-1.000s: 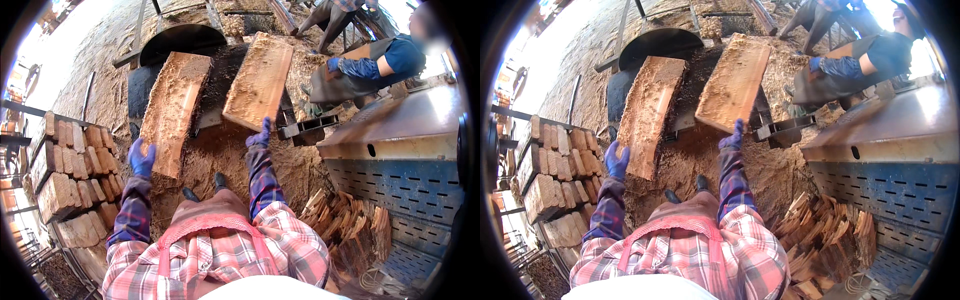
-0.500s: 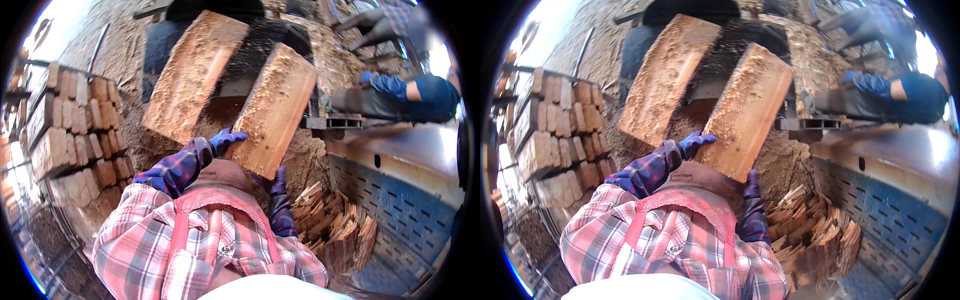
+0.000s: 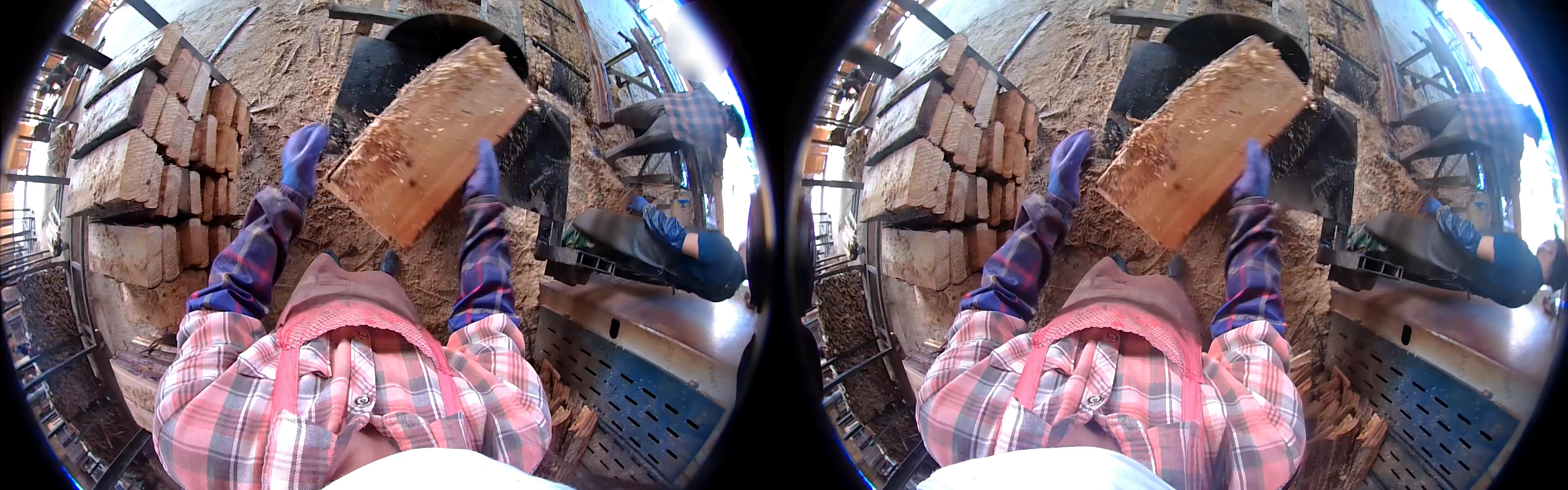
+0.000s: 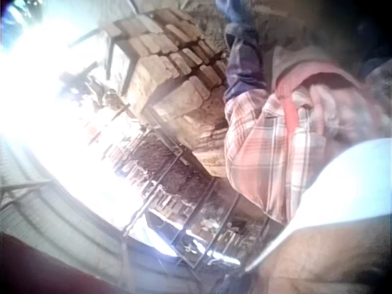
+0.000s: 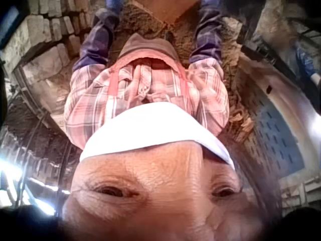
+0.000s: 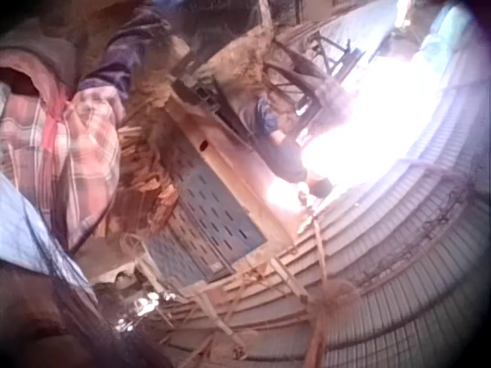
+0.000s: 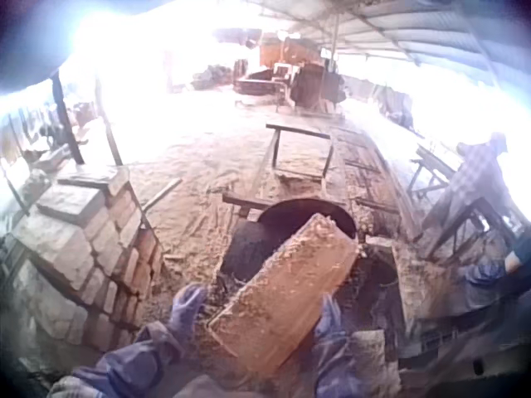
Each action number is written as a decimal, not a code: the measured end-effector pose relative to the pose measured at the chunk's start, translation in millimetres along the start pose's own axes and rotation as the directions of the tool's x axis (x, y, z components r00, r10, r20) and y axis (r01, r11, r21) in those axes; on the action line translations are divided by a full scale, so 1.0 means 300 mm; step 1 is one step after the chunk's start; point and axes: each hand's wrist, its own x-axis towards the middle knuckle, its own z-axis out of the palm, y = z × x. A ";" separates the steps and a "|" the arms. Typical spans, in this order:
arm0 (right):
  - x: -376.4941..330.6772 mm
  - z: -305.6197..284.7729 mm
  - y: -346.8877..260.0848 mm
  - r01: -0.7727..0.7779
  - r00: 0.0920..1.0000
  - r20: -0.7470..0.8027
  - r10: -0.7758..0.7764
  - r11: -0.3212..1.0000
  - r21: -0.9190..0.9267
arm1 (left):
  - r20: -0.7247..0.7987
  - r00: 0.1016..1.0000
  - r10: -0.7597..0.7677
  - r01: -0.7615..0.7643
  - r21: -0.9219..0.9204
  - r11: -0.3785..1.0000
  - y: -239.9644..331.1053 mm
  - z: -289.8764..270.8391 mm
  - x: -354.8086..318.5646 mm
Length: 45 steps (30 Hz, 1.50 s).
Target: The person repeatedly picks up cut lumber pieces from a saw table and stacks them into a growing pile on the floor. The person wears gloves and a plaid shirt while moving wood in a workshop environment.
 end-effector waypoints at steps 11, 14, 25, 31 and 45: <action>-0.059 0.183 0.159 0.118 0.988 0.123 -0.089 0.961 -0.251 | 0.280 0.882 -0.379 0.413 -0.846 0.337 -0.450 -0.014 -0.111; -0.047 0.220 0.137 0.183 0.983 0.053 -0.176 0.894 -0.408 | 0.236 0.921 -0.310 0.347 -0.858 0.379 -0.447 -0.007 -0.121; -0.034 0.281 -0.160 -0.824 0.530 0.144 0.836 0.547 -0.144 | -0.015 0.793 -0.610 0.222 -0.924 0.311 -0.212 -0.088 -0.414; 0.408 0.246 -0.129 -0.824 0.322 0.174 0.931 0.366 -0.432 | -0.450 0.711 -0.540 -0.209 -0.869 0.449 -0.277 -0.041 -0.437; -0.306 2.147 0.331 -0.589 -0.262 0.723 0.639 0.488 -0.644 | -0.916 0.150 -0.373 -0.877 -0.297 0.378 0.090 -0.347 -0.680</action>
